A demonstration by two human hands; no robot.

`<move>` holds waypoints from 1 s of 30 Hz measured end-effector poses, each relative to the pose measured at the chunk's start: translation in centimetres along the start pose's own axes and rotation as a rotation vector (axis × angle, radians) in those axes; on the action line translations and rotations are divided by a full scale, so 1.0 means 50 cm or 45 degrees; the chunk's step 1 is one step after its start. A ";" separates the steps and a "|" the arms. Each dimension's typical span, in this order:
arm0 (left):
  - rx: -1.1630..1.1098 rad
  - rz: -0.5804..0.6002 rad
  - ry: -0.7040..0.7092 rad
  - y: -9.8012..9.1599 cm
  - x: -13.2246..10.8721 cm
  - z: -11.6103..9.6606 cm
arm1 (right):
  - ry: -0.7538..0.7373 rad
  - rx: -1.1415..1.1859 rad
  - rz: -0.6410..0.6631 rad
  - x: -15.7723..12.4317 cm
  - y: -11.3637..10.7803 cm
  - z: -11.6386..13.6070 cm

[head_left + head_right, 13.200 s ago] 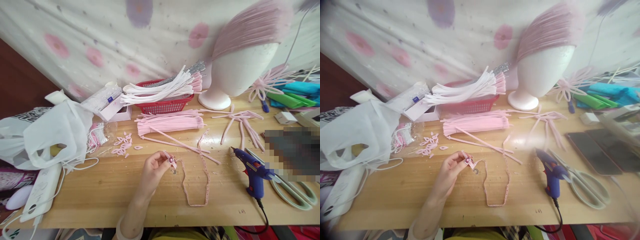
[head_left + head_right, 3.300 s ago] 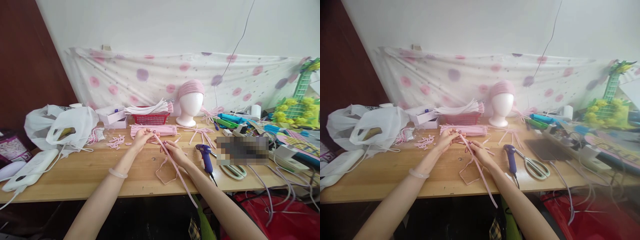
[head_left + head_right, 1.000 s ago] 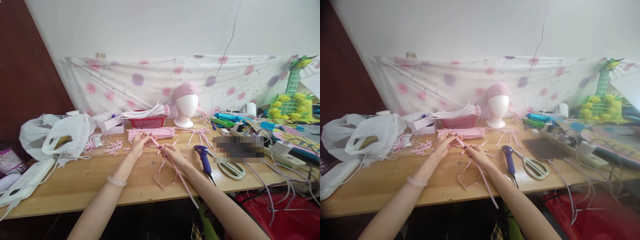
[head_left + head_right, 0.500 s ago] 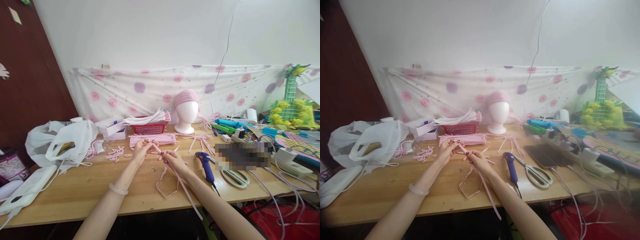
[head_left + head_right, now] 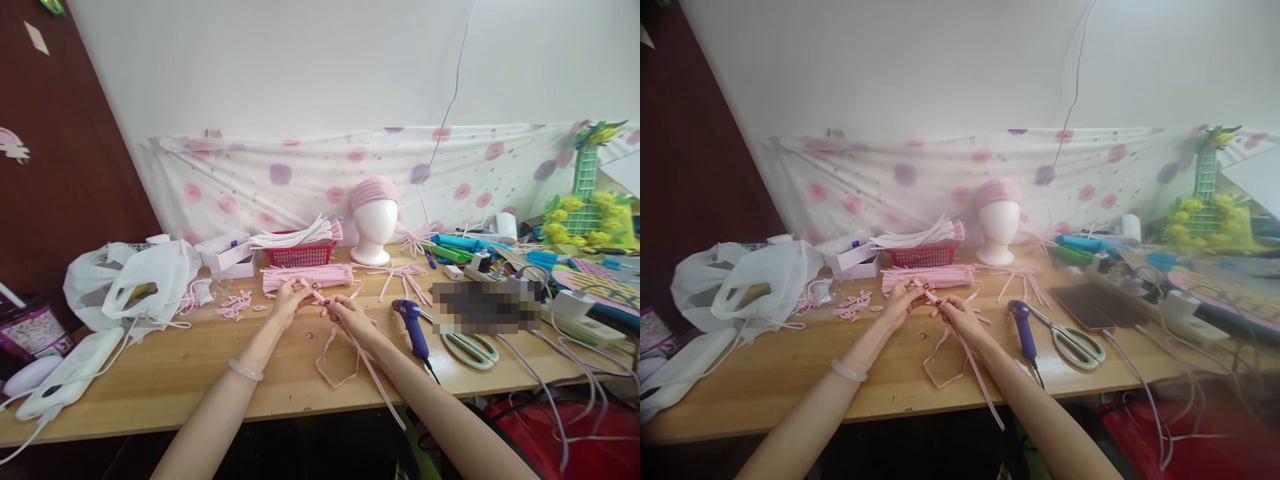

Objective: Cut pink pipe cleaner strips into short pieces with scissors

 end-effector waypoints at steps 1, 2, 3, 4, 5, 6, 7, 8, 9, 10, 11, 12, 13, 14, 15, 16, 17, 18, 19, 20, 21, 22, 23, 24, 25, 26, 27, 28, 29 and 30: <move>0.014 0.006 -0.013 0.002 -0.001 0.003 | -0.008 -0.009 0.002 0.002 -0.001 -0.003; 0.026 0.010 -0.023 0.003 -0.003 0.007 | -0.016 -0.020 0.004 0.005 -0.002 -0.005; 0.034 0.013 -0.031 0.005 -0.004 0.009 | -0.026 -0.031 0.007 0.007 -0.003 -0.008; 0.037 0.012 -0.036 0.006 -0.006 0.011 | -0.038 -0.044 0.008 0.009 -0.004 -0.009; 0.035 0.009 -0.039 0.007 -0.007 0.013 | -0.051 -0.056 0.008 0.011 -0.006 -0.011; 0.030 0.004 -0.042 0.007 -0.008 0.014 | -0.064 -0.068 0.008 0.013 -0.007 -0.012; 0.024 -0.001 -0.045 0.007 -0.009 0.015 | -0.076 -0.080 0.009 0.014 -0.008 -0.012; 0.019 -0.004 -0.049 0.008 -0.010 0.016 | -0.086 -0.092 0.009 0.014 -0.009 -0.013; 0.017 -0.004 -0.053 0.008 -0.011 0.017 | -0.096 -0.105 0.009 0.014 -0.010 -0.014; 0.016 -0.004 -0.056 0.009 -0.011 0.018 | -0.105 -0.117 0.010 0.014 -0.010 -0.014; 0.018 -0.004 -0.057 0.009 -0.011 0.019 | -0.113 -0.131 0.010 0.014 -0.010 -0.015; 0.021 -0.006 -0.054 0.008 -0.011 0.019 | -0.120 -0.146 0.009 0.014 -0.010 -0.016; 0.027 -0.011 -0.048 0.007 -0.010 0.019 | -0.126 -0.161 0.009 0.014 -0.010 -0.016; 0.034 -0.018 -0.040 0.006 -0.009 0.019 | -0.131 -0.177 0.008 0.014 -0.010 -0.017; 0.042 -0.027 -0.029 0.005 -0.007 0.019 | -0.135 -0.194 0.008 0.015 -0.011 -0.018; 0.052 -0.035 -0.017 0.003 -0.006 0.018 | -0.140 -0.211 0.007 0.015 -0.012 -0.019; 0.064 -0.044 -0.002 0.002 -0.004 0.017 | -0.144 -0.227 0.006 0.016 -0.013 -0.020; 0.077 -0.051 0.014 0.001 -0.003 0.016 | -0.149 -0.243 0.003 0.017 -0.014 -0.020; 0.090 -0.056 0.032 0.001 -0.003 0.014 | -0.155 -0.259 -0.001 0.018 -0.016 -0.021; 0.104 -0.059 0.052 0.001 -0.003 0.011 | -0.161 -0.274 -0.005 0.019 -0.017 -0.021; 0.120 -0.060 0.075 0.002 -0.004 0.008 | -0.168 -0.288 -0.012 0.021 -0.019 -0.022; 0.139 -0.060 0.100 0.004 -0.006 0.005 | -0.177 -0.303 -0.019 0.023 -0.020 -0.022; 0.162 -0.058 0.126 0.006 -0.009 0.001 | -0.185 -0.318 -0.026 0.024 -0.022 -0.022; 0.187 -0.054 0.153 0.008 -0.013 -0.003 | -0.195 -0.332 -0.032 0.026 -0.024 -0.021; 0.212 -0.046 0.178 0.010 -0.016 -0.006 | -0.206 -0.346 -0.038 0.027 -0.026 -0.020; 0.235 -0.033 0.199 0.013 -0.020 -0.009 | -0.219 -0.359 -0.044 0.028 -0.028 -0.019; 0.256 -0.014 0.216 0.015 -0.022 -0.010 | -0.233 -0.370 -0.049 0.028 -0.029 -0.018; 0.275 0.010 0.226 0.018 -0.025 -0.010 | -0.248 -0.380 -0.054 0.027 -0.030 -0.016; 0.292 0.035 0.232 0.020 -0.026 -0.009 | -0.263 -0.390 -0.058 0.026 -0.030 -0.014; 0.309 0.059 0.234 0.021 -0.026 -0.008 | -0.277 -0.400 -0.060 0.023 -0.030 -0.012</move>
Point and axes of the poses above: each hand's wrist, its own x-axis towards the middle knuckle, its own y-axis out of the palm, z = x × y, the point moved 7 cm from there along x, towards the middle knuckle, and after that the axes turned 14 degrees about -z, right-handed, at the moved point
